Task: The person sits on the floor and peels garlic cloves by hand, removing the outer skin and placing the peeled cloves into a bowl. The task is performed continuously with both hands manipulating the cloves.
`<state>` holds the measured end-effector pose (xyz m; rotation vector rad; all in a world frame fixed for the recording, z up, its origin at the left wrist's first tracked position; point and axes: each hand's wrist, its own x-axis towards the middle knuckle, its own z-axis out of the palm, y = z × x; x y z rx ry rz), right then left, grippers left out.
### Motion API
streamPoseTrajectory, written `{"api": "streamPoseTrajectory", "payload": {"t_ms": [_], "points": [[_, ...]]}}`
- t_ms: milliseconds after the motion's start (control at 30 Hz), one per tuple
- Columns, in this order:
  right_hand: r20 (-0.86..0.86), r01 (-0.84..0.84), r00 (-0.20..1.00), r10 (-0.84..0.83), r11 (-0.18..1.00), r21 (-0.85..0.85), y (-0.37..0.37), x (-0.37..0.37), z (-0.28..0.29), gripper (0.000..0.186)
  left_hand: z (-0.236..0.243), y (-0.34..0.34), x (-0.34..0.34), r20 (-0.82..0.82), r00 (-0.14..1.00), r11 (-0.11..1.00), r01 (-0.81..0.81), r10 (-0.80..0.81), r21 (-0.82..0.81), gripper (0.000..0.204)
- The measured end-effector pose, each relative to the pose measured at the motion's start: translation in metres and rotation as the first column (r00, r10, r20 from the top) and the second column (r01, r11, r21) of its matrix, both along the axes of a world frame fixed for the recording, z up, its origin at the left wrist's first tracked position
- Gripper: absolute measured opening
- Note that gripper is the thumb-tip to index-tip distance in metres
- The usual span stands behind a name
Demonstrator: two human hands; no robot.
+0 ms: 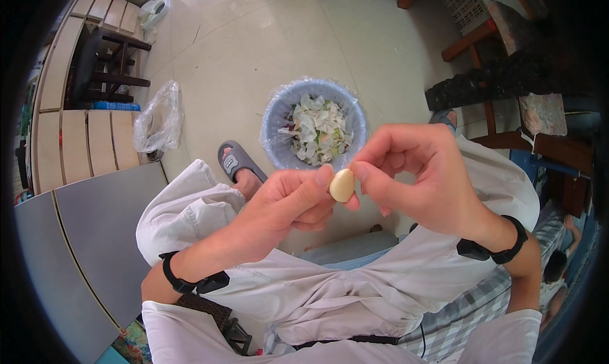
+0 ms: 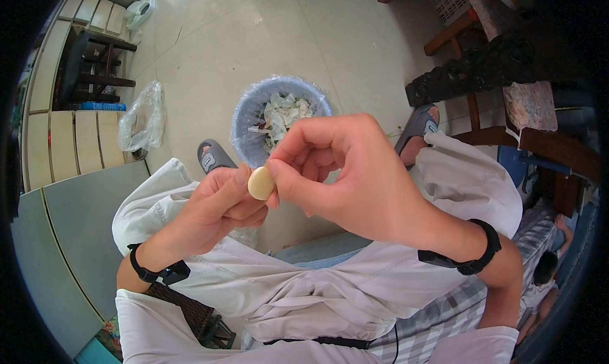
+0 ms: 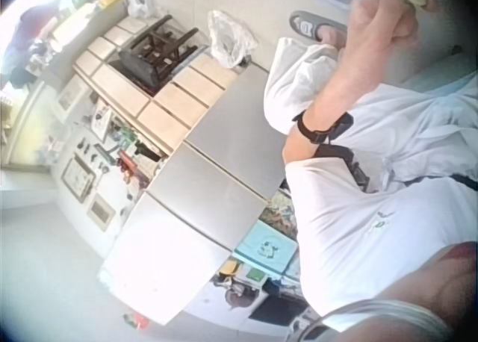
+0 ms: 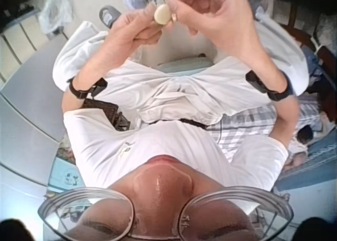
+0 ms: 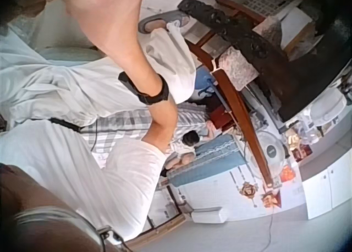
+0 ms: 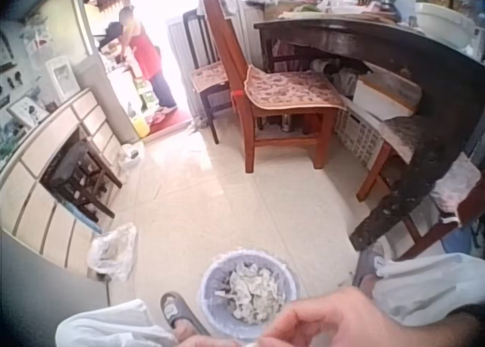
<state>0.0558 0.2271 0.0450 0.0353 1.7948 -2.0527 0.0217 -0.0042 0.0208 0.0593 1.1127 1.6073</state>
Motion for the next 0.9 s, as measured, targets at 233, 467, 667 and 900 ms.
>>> {"api": "streamPoseTrajectory", "payload": {"t_ms": [233, 467, 667, 900], "points": [[-0.032, 0.06, 0.998, -0.06, 0.998, 0.004, -0.004, 0.001, 0.0, 0.006, -0.005, -0.002, 0.0, 0.002, 1.0, 0.998, 0.003, -0.003, 0.069, 0.051], [-0.032, 0.175, 0.984, -0.174, 0.984, 0.021, -0.005, -0.002, -0.002, 0.011, 0.003, 0.003, -0.003, -0.474, 0.874, 0.968, -0.198, 0.103, -0.155, 0.021], [-0.024, 0.098, 0.995, -0.098, 0.994, 0.041, 0.0, -0.002, -0.009, 0.015, 0.007, 0.002, -0.003, -0.754, 0.655, 0.916, -0.272, -0.05, -0.297, 0.024], [-0.114, -0.004, 0.993, 0.025, 0.983, 0.185, -0.003, 0.002, -0.003, 0.012, 0.01, 0.002, -0.003, -0.784, 0.614, 0.904, -0.277, -0.094, -0.325, 0.025]]}}
